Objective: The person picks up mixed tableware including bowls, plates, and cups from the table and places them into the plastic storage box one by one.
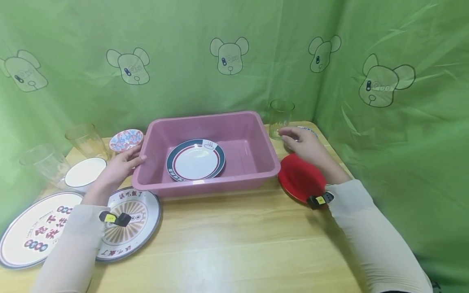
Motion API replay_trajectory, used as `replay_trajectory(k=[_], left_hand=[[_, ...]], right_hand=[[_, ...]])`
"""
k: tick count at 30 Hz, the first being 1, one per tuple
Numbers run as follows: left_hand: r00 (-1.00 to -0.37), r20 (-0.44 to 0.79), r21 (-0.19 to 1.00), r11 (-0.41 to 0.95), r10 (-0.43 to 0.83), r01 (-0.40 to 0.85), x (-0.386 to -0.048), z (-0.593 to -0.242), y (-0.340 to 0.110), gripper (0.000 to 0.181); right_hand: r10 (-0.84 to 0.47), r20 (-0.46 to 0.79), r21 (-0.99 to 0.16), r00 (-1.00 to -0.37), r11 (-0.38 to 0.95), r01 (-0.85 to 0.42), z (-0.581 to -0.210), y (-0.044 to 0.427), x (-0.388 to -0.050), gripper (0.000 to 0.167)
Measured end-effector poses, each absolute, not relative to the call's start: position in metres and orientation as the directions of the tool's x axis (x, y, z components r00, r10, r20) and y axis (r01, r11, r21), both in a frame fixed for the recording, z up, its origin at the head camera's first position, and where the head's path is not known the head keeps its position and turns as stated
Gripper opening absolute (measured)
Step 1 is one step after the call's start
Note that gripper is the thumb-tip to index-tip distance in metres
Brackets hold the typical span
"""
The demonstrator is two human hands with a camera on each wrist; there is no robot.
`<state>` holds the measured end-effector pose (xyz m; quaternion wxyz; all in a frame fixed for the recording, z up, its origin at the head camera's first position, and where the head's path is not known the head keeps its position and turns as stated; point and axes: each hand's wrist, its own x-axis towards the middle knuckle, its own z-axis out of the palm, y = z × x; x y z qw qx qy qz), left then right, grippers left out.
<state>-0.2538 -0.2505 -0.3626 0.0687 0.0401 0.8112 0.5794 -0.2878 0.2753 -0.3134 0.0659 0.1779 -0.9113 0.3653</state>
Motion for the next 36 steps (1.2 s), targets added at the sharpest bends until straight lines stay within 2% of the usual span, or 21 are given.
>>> replay_trajectory(k=[7, 11, 22, 36], left_hand=[[-0.983, -0.059, 0.973, 0.230, 0.172, -0.019, -0.253, -0.366, -0.250, 0.065], [-0.984, -0.054, 0.975, 0.220, 0.167, -0.016, -0.253, -0.366, -0.250, 0.064], [-0.986, -0.074, 0.974, 0.223, 0.150, -0.040, -0.252, -0.370, -0.249, 0.065], [-0.982, -0.074, 0.986, 0.162, 0.172, -0.046, -0.252, -0.372, -0.252, 0.063]], right_hand=[[-0.207, 0.229, -0.692, -0.951, 0.653, -0.309, -0.321, 0.296, -0.279, 0.038], [-0.170, 0.224, -0.704, -0.960, 0.653, -0.280, -0.323, 0.307, -0.277, 0.040], [-0.092, 0.178, -0.663, -0.980, 0.725, -0.189, -0.331, 0.335, -0.270, 0.053], [-0.102, 0.116, -0.609, -0.988, 0.778, -0.152, -0.346, 0.356, -0.281, 0.058]])
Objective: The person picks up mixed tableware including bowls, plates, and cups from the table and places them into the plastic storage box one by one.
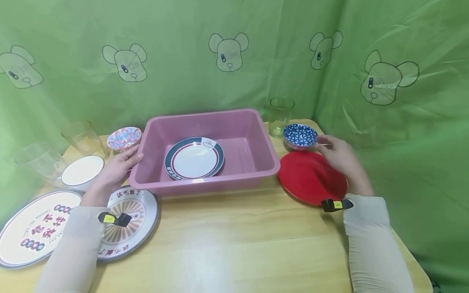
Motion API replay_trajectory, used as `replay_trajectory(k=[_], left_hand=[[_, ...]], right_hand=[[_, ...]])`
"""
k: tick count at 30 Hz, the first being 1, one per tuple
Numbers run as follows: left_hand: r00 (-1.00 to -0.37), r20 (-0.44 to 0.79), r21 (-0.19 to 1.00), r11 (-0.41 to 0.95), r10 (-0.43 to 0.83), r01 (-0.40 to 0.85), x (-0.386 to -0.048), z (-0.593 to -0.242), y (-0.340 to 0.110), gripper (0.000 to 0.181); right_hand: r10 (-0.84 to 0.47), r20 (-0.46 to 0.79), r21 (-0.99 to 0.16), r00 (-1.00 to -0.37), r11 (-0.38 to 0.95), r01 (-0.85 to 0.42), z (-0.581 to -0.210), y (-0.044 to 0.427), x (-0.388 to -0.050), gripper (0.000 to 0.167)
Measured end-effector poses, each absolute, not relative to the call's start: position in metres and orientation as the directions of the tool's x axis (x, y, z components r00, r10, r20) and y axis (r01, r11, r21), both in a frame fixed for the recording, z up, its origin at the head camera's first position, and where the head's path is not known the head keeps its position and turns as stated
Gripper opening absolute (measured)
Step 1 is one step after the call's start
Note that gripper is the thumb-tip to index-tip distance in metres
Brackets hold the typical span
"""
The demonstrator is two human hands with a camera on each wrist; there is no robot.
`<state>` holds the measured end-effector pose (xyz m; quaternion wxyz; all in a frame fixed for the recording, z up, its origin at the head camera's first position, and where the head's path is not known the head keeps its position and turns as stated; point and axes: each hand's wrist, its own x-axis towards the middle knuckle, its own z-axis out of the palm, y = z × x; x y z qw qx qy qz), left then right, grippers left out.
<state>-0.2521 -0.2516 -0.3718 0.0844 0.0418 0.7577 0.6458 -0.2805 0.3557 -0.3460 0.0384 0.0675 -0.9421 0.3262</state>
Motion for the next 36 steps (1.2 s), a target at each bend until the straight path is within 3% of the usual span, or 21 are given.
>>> replay_trajectory(k=[8, 18, 36], left_hand=[[-0.981, -0.065, 0.985, 0.170, 0.180, -0.034, -0.250, -0.370, -0.250, 0.063], [-0.982, -0.075, 0.982, 0.181, 0.175, -0.043, -0.250, -0.368, -0.250, 0.063], [-0.982, -0.061, 0.987, 0.154, 0.181, -0.033, -0.249, -0.372, -0.251, 0.063]], right_hand=[[-0.119, 0.078, -0.588, -0.990, 0.796, -0.142, -0.353, 0.368, -0.284, 0.059], [-0.143, -0.168, -0.606, -0.975, 0.796, -0.012, -0.363, 0.394, -0.290, 0.075], [-0.104, -0.269, -0.589, -0.957, 0.804, 0.078, -0.385, 0.415, -0.296, 0.076]])
